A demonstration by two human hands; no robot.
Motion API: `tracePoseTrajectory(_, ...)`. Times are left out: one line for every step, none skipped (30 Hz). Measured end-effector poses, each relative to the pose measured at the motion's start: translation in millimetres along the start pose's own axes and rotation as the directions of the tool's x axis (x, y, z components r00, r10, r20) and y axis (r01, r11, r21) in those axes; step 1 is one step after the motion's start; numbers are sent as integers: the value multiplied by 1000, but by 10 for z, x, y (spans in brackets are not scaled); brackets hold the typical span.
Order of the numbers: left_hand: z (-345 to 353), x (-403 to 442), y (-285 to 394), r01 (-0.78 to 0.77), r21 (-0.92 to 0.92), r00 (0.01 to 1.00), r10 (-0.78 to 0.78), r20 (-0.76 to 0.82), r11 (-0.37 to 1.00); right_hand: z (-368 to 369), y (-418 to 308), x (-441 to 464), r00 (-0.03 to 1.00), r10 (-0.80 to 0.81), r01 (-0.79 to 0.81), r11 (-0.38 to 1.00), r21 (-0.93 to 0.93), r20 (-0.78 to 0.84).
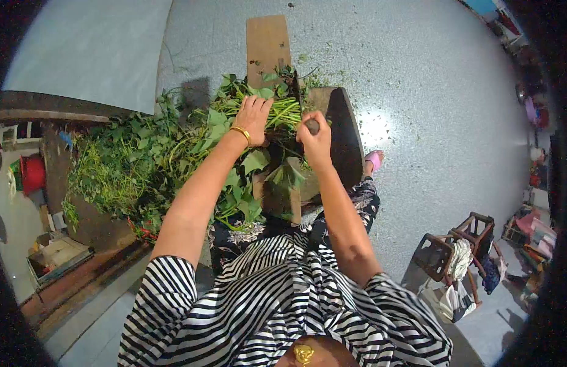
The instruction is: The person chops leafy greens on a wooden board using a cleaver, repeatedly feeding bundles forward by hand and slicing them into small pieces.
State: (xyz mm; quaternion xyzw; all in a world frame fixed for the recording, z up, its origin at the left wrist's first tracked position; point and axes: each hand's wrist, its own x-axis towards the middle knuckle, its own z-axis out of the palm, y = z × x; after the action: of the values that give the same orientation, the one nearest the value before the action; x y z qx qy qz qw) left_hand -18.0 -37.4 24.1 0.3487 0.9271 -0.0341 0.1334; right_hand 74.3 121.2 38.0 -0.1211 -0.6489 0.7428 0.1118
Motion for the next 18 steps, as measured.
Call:
tracePoseTrajectory(-34,-6,-6,11,-3,1000,-11,-4,1000,-12,-45,2,1000,-2,2,1000,-2,12)
tracePoseTrajectory(-63,-42,-29,6,-49,999,-8,-34,999,-33,-84,-20,997,-70,71,987,-142,14)
tracePoseTrajectory(-70,-115,28,-18,-104,999,14,-47,994,-94,-99,-157,993,-118,115,951,-288,7)
tracePoseTrajectory(-101,-76,34,-40,-151,996,26,-90,988,-145,-94,-240,993,-122,115,950,-291,-4)
tracePoseTrajectory(-48,-64,14,-30,-73,998,26,-65,997,-197,-85,-382,979,-131,67,933,-354,-159)
tracePoseTrajectory(-61,-74,26,-37,-77,998,32,-59,996,-247,-55,-592,941,-134,-4,914,-407,-311)
tracePoseTrajectory(-110,-76,29,-33,-82,999,31,-22,996,-304,17,-782,980,-4,-92,879,-467,-201)
tracePoseTrajectory(-137,-75,35,-30,-87,999,31,15,996,-355,143,-965,986,136,-168,829,-534,-98)
tracePoseTrajectory(-126,-63,19,-36,-100,999,39,29,994,-331,405,-1136,962,270,-243,807,-538,-29)
tracePoseTrajectory(-113,-52,22,-40,-99,999,43,23,994,-239,605,-1212,918,394,-310,778,-546,41)
tracePoseTrajectory(-95,-68,24,-33,-125,999,33,-2,992,-110,618,-1156,878,476,-424,822,-382,51)
tracePoseTrajectory(-68,-90,19,-24,-152,1000,20,-24,988,34,625,-1076,829,553,-529,823,-206,81)
tracePoseTrajectory(-35,-106,10,-21,-152,1000,18,-23,988,169,630,-940,764,628,-637,771,15,148)
tracePoseTrajectory(-6,-111,7,-17,-163,999,11,-38,986,276,620,-811,696,679,-718,658,226,233)
tracePoseTrajectory(-8,-110,14,-14,-176,999,5,-52,984,351,610,-759,697,679,-717,659,227,232)
tracePoseTrajectory(-21,-94,17,-12,-186,997,-1,-72,982,410,592,-693,697,641,-716,640,278,321)
tracePoseTrajectory(-28,-95,24,-11,-195,998,-3,-69,981,434,564,-640,695,594,-717,617,325,405)
tracePoseTrajectory(-53,-109,37,-11,-199,997,-4,-75,980,392,552,-660,696,594,-715,622,320,403)
